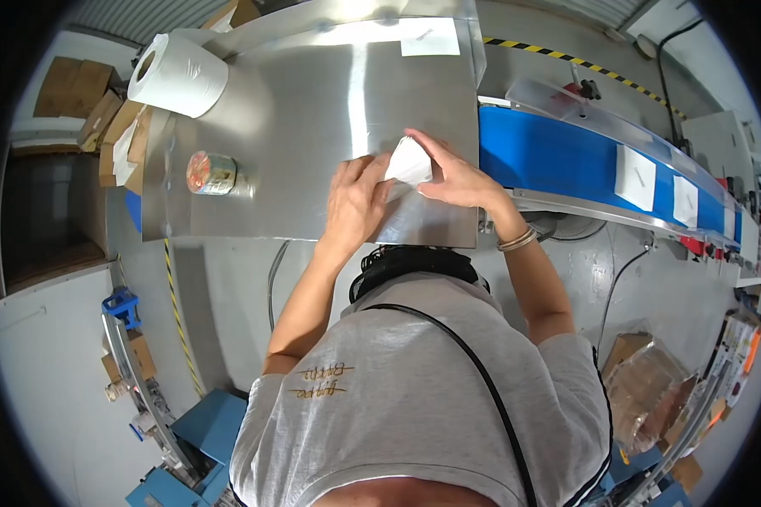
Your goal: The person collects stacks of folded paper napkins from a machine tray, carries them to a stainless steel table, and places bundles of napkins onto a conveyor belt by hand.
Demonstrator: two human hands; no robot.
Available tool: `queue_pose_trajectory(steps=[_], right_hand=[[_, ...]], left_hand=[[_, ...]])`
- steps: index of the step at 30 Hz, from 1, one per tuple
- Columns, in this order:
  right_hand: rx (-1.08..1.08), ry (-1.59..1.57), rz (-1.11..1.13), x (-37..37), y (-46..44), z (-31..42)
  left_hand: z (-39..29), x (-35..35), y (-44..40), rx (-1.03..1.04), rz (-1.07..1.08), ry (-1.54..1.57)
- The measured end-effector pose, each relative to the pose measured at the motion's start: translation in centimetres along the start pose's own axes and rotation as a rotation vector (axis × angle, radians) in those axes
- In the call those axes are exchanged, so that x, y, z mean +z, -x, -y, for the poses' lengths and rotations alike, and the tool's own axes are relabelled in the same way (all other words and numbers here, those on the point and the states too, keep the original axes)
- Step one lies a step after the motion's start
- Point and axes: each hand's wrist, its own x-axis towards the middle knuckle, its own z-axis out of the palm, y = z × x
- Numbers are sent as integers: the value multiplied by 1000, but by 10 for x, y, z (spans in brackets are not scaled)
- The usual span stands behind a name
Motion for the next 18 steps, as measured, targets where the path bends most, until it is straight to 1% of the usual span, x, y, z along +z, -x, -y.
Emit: queue_pose_trajectory(steps=[2,3,5,6,7,9,10,11,12,13,14,15,16,18], right_hand=[[-43,-89,-67,-2,0,-6],[-89,-193,-64,6,-10,-7],[-103,-306,-48,-4,-5,-9],[59,-176,-126,-9,16,-10],[154,-83,-72,-23,23,7],[196,-260,-227,-27,40,-7],[190,-288,-338,-32,48,-21],[175,-319,-446,-41,56,-32],[279,-185,-558,-57,64,-35],[330,-40,-618,-75,75,-60],[325,-154,-750,-89,87,-90],[489,-20,-813,-113,101,-86],[504,15,-894,-132,115,-90],[491,147,-943,-173,147,-116]], left_hand=[[3,-2,-3,6,63,-41],[7,-17,-7,51,105,-92],[-3,-19,-16,144,169,-69],[-6,-4,-11,150,128,36],[-9,0,-14,82,118,119],[-15,11,-21,-71,99,293],[-14,16,-26,-85,120,329],[-17,22,-28,-58,98,283],[-19,27,-28,-31,71,231],[-21,31,-28,-4,42,179],[-22,35,-29,-12,74,185],[-24,37,-28,-17,91,175],[-26,39,-26,-24,110,164],[-23,44,-21,-19,123,150]])
